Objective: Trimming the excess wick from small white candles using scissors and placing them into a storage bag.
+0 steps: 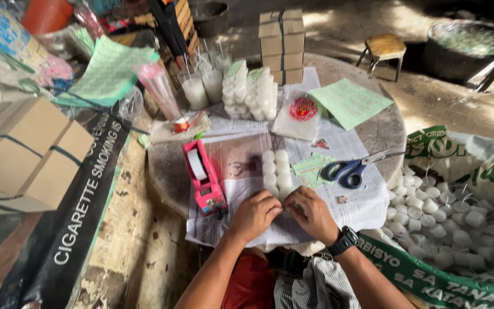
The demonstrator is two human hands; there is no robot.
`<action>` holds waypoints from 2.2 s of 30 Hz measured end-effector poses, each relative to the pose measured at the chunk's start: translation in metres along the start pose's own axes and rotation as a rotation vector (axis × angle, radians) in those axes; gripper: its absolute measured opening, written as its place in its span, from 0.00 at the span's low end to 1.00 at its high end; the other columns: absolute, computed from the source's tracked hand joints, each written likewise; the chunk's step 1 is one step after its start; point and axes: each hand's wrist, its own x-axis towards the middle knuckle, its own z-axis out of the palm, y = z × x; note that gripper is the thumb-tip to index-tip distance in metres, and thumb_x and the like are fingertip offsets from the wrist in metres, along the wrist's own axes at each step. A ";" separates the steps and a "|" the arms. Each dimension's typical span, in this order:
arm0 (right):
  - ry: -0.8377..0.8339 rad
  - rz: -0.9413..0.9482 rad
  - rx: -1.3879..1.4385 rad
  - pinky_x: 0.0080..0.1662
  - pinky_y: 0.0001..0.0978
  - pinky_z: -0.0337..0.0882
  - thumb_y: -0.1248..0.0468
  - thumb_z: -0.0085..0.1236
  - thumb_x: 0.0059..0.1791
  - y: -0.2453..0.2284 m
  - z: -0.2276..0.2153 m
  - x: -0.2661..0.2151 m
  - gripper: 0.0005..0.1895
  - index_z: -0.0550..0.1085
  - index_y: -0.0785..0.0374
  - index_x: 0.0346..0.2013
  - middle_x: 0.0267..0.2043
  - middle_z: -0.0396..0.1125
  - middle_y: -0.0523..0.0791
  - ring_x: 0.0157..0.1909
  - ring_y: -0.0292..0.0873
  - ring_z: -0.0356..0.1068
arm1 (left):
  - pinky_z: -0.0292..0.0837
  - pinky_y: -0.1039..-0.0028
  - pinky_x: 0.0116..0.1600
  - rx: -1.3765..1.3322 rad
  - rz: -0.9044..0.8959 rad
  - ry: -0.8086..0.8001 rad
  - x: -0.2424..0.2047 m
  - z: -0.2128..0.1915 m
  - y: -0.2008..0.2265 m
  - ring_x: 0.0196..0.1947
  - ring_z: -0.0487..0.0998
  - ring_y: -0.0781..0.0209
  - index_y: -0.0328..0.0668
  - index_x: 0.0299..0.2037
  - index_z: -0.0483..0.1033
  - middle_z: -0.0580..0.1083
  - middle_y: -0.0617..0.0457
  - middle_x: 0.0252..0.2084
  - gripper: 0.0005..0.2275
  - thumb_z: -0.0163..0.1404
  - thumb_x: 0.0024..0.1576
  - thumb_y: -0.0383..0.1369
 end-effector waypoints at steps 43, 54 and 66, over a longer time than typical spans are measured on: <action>0.057 -0.219 -0.215 0.38 0.31 0.67 0.64 0.40 0.46 -0.036 -0.012 -0.025 0.11 0.72 0.53 0.35 0.33 0.63 0.42 0.37 0.44 0.64 | 0.63 0.80 0.14 -0.566 -0.748 -0.129 0.002 -0.020 0.028 0.08 0.68 0.63 0.38 0.20 0.66 0.61 0.51 0.11 0.07 0.51 0.39 0.30; 0.104 -0.264 -0.106 0.37 0.33 0.68 0.63 0.47 0.43 -0.033 -0.010 -0.024 0.10 0.72 0.58 0.37 0.38 0.65 0.44 0.38 0.47 0.66 | 0.68 0.64 0.28 -0.318 -0.441 0.252 -0.027 -0.005 0.033 0.24 0.74 0.46 0.43 0.32 0.69 0.70 0.44 0.23 0.05 0.47 0.46 0.30; 0.153 -0.260 -0.143 0.39 0.36 0.67 0.62 0.47 0.42 -0.022 0.000 -0.031 0.09 0.72 0.56 0.35 0.39 0.65 0.44 0.40 0.51 0.65 | 0.66 0.67 0.38 0.300 0.044 0.431 -0.046 0.004 0.042 0.35 0.70 0.55 0.55 0.45 0.70 0.66 0.52 0.41 0.12 0.41 0.53 0.38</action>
